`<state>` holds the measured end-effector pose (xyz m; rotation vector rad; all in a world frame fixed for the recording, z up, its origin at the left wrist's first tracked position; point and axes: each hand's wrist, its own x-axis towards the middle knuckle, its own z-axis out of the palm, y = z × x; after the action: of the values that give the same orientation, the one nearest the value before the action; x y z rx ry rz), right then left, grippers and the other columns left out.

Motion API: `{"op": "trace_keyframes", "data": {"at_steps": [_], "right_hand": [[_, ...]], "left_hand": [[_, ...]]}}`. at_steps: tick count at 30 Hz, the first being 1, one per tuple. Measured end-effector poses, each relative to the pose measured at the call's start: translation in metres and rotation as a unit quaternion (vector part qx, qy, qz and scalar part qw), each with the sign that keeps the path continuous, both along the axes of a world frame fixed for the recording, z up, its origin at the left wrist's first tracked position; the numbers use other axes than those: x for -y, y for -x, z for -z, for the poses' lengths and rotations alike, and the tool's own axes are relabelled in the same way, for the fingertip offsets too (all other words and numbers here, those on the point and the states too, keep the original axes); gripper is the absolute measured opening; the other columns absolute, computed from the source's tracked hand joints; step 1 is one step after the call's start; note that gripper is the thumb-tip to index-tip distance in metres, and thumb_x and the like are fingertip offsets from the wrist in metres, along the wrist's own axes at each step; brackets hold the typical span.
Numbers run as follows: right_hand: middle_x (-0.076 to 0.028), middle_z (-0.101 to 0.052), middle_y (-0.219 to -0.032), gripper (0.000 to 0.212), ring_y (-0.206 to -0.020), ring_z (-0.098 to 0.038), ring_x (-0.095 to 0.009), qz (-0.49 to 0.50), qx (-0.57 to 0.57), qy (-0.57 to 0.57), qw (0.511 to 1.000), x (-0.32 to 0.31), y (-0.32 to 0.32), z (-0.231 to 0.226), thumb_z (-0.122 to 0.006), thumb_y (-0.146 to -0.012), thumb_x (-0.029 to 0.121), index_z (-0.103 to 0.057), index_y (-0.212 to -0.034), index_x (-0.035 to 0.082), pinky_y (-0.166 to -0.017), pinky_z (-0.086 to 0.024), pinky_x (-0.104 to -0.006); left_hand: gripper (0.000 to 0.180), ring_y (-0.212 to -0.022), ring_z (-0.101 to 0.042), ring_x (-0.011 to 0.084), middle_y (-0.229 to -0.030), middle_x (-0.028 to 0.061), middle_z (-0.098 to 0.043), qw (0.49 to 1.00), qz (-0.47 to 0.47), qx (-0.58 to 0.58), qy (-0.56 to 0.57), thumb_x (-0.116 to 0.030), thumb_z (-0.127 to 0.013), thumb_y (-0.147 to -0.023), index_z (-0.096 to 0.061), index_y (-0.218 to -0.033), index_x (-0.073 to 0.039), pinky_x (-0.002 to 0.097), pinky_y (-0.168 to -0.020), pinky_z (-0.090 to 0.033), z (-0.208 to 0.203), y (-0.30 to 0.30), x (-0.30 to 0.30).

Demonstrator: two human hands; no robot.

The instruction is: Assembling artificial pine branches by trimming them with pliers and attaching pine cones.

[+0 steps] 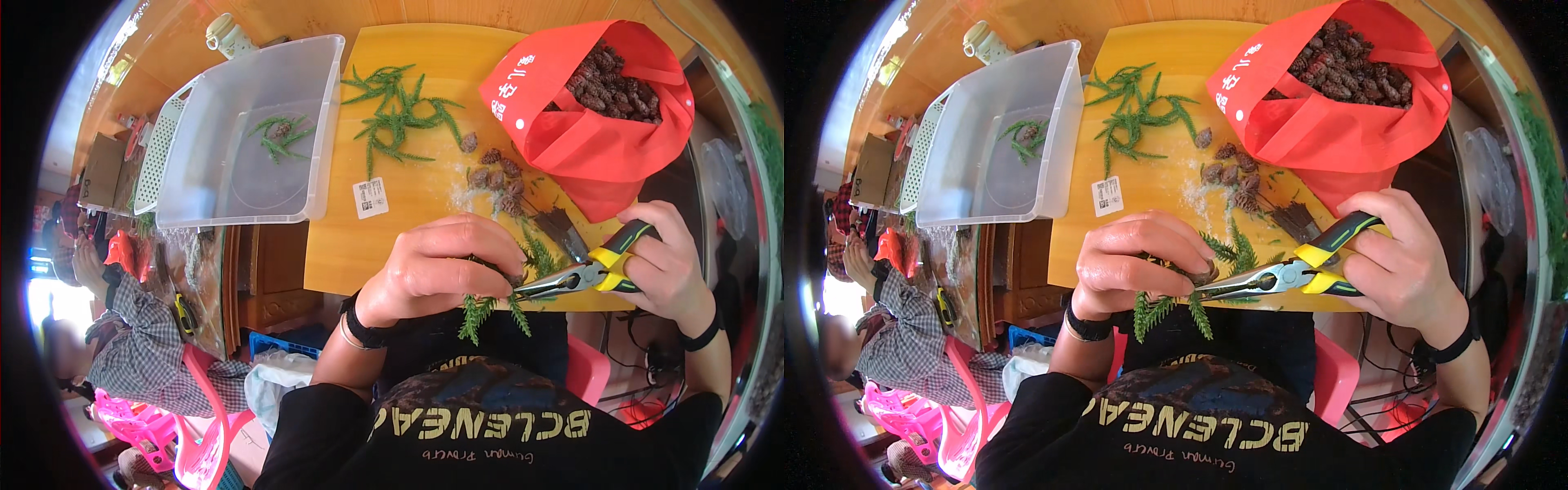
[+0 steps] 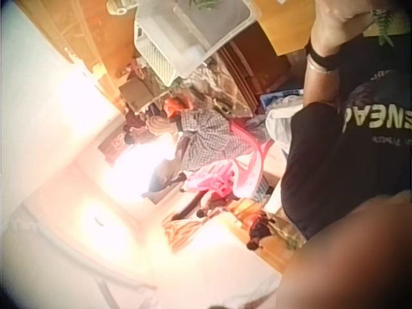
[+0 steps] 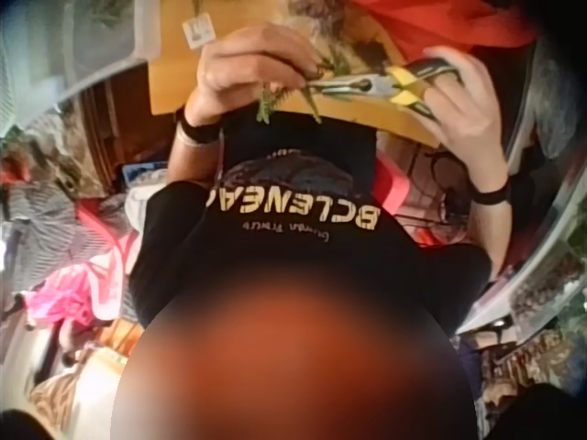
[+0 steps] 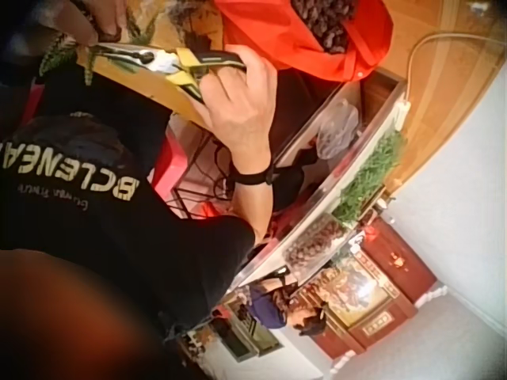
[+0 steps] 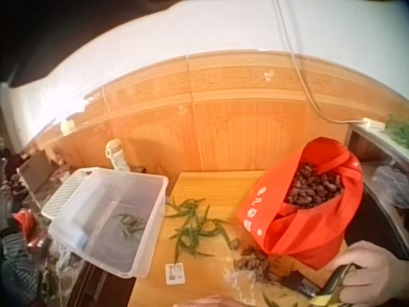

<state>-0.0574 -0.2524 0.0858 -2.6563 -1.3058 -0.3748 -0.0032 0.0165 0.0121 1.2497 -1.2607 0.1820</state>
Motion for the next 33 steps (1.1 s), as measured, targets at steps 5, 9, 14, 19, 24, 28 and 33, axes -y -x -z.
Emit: {"op": "trace_keyframes", "data": {"at_steps": [5,9,14,19,24,28,33], "right_hand": [[-0.009,-0.051,-0.068,0.031,-0.080,-0.054,-0.031,0.007,-0.009,-0.021,1.000,-0.001,0.001,0.005,-0.071,-0.053,0.023,-0.051,-0.061,0.000,-0.064,-0.044,-0.0402],[-0.010,-0.050,-0.067,0.032,-0.078,-0.053,-0.031,0.012,-0.009,-0.018,1.000,-0.002,0.002,0.005,-0.071,-0.052,0.023,-0.050,-0.058,0.000,-0.064,-0.044,-0.0386],[-0.010,-0.048,-0.064,0.031,-0.074,-0.053,-0.031,0.009,0.005,-0.014,1.000,-0.001,0.003,0.008,-0.070,-0.051,0.021,-0.048,-0.057,0.001,-0.060,-0.044,-0.0377],[-0.008,-0.044,-0.060,0.027,-0.072,-0.054,-0.029,0.019,0.023,-0.025,0.999,0.000,0.006,0.009,-0.066,-0.046,0.017,-0.046,-0.056,0.002,-0.056,-0.044,-0.0357],[-0.008,-0.043,-0.058,0.028,-0.070,-0.054,-0.030,0.020,0.044,-0.021,0.999,0.001,0.008,0.009,-0.067,-0.045,0.017,-0.045,-0.056,0.003,-0.055,-0.044,-0.0359],[-0.008,-0.046,-0.061,0.030,-0.073,-0.055,-0.031,0.030,0.042,-0.017,0.999,0.002,0.011,0.013,-0.069,-0.048,0.020,-0.046,-0.057,0.002,-0.056,-0.045,-0.0359],[-0.012,-0.058,-0.075,0.034,-0.095,-0.053,-0.037,0.043,0.015,-0.029,0.999,-0.002,0.009,0.008,-0.071,-0.056,0.027,-0.055,-0.063,-0.001,-0.074,-0.043,-0.0479]], "left_hand": [[0.017,-0.074,-0.061,0.0291,-0.081,0.0136,-0.061,0.999,-0.003,-0.035,0.005,-0.016,-0.059,-0.076,-0.063,-0.074,0.000,0.0364,-0.063,-0.050,0.000,0.002,0.004],[0.015,-0.073,-0.061,0.0291,-0.080,0.0138,-0.061,0.998,0.009,-0.054,0.007,-0.014,-0.060,-0.076,-0.062,-0.074,0.001,0.0368,-0.063,-0.050,0.001,0.001,0.004],[0.012,-0.073,-0.060,0.0291,-0.080,0.0141,-0.060,0.997,0.011,-0.071,0.011,-0.012,-0.061,-0.075,-0.062,-0.075,0.001,0.0367,-0.063,-0.050,0.004,0.001,0.005],[0.010,-0.072,-0.060,0.0287,-0.080,0.0143,-0.060,0.996,0.018,-0.081,0.014,-0.009,-0.061,-0.075,-0.061,-0.075,0.001,0.0364,-0.064,-0.050,0.006,0.001,0.006],[0.009,-0.072,-0.060,0.0285,-0.080,0.0141,-0.060,0.996,0.019,-0.082,0.018,-0.008,-0.062,-0.074,-0.061,-0.074,0.001,0.0362,-0.063,-0.050,0.005,0.002,0.008],[0.009,-0.072,-0.060,0.0286,-0.080,0.0144,-0.060,0.997,0.015,-0.068,0.023,-0.008,-0.061,-0.075,-0.060,-0.074,0.001,0.0363,-0.063,-0.050,0.005,0.000,0.009],[0.009,-0.074,-0.061,0.0289,-0.080,0.0138,-0.060,0.999,-0.037,0.010,0.004,-0.007,-0.061,-0.070,-0.061,-0.073,0.001,0.0362,-0.063,-0.050,0.000,0.001,0.005]]}}
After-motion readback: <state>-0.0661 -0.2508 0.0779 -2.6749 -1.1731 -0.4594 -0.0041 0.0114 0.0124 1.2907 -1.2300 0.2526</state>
